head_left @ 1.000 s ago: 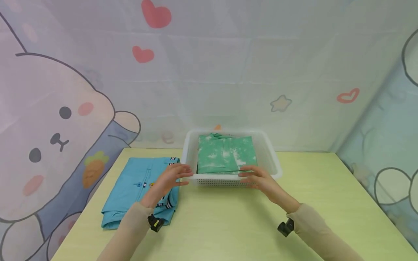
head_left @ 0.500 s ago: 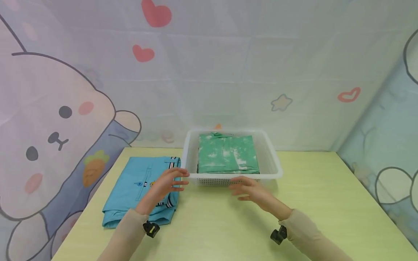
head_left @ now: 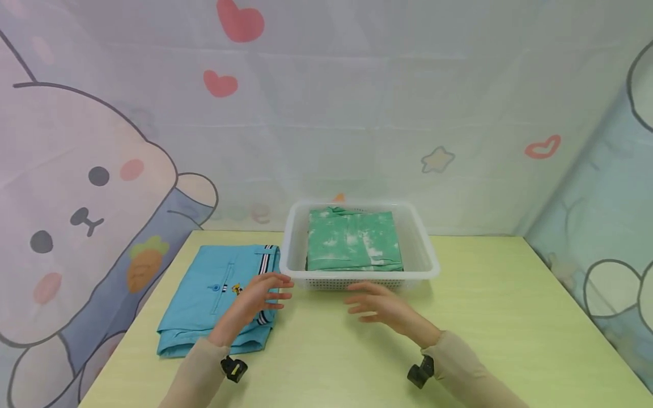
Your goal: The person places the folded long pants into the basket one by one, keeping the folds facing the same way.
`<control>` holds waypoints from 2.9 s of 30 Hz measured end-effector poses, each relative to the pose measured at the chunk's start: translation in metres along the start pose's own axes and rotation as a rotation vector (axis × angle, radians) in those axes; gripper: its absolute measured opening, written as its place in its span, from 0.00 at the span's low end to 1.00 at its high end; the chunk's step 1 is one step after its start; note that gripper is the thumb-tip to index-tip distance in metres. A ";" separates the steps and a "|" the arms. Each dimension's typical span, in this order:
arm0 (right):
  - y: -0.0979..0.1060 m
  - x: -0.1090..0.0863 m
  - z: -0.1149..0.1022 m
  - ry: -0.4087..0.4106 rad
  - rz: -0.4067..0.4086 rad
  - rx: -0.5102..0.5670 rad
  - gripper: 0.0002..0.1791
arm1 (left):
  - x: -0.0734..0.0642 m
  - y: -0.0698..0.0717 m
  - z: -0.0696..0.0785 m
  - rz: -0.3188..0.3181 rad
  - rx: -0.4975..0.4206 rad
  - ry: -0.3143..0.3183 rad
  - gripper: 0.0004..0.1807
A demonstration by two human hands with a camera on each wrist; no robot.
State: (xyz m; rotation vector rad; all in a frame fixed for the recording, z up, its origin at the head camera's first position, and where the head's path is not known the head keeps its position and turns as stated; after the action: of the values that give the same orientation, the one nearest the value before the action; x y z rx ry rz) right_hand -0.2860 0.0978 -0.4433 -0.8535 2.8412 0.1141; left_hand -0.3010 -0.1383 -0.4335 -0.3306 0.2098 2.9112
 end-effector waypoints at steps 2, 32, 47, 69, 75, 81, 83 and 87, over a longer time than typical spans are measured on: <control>-0.003 0.002 0.002 -0.019 -0.004 0.022 0.26 | 0.000 0.000 -0.004 0.001 -0.005 0.003 0.20; -0.064 0.041 0.021 -0.169 -0.110 0.171 0.25 | -0.008 0.028 -0.019 0.100 0.035 0.082 0.26; -0.078 0.046 0.034 -0.257 -0.091 0.207 0.25 | -0.018 0.067 -0.038 0.155 -0.051 0.210 0.29; -0.089 0.064 0.046 -0.291 -0.013 0.373 0.29 | -0.040 0.150 -0.063 0.263 0.035 0.276 0.33; -0.091 0.070 0.044 -0.280 -0.020 0.407 0.31 | -0.034 0.168 -0.066 0.314 0.010 0.285 0.34; -0.095 0.073 0.044 -0.288 -0.045 0.461 0.32 | 0.000 0.211 -0.111 0.417 0.023 0.259 0.37; -0.096 0.073 0.043 -0.289 -0.046 0.469 0.32 | -0.002 0.212 -0.108 0.432 0.030 0.249 0.37; -0.096 0.076 0.043 -0.292 -0.039 0.484 0.32 | -0.024 0.197 -0.071 0.440 0.035 0.239 0.35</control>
State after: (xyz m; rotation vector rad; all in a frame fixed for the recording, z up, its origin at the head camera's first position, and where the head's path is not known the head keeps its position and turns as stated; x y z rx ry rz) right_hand -0.2887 -0.0179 -0.5024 -0.7133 2.4192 -0.4032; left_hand -0.3064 -0.3454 -0.4736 -0.7096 0.4168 3.2859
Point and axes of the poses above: each hand's wrist, its own x-axis towards the middle knuckle, its own y-axis out of the back of the hand, z = x × y, the point moved 7 cm from there along x, towards the middle knuckle, and after that the axes turned 1 degree about z, right-handed, at the moved point
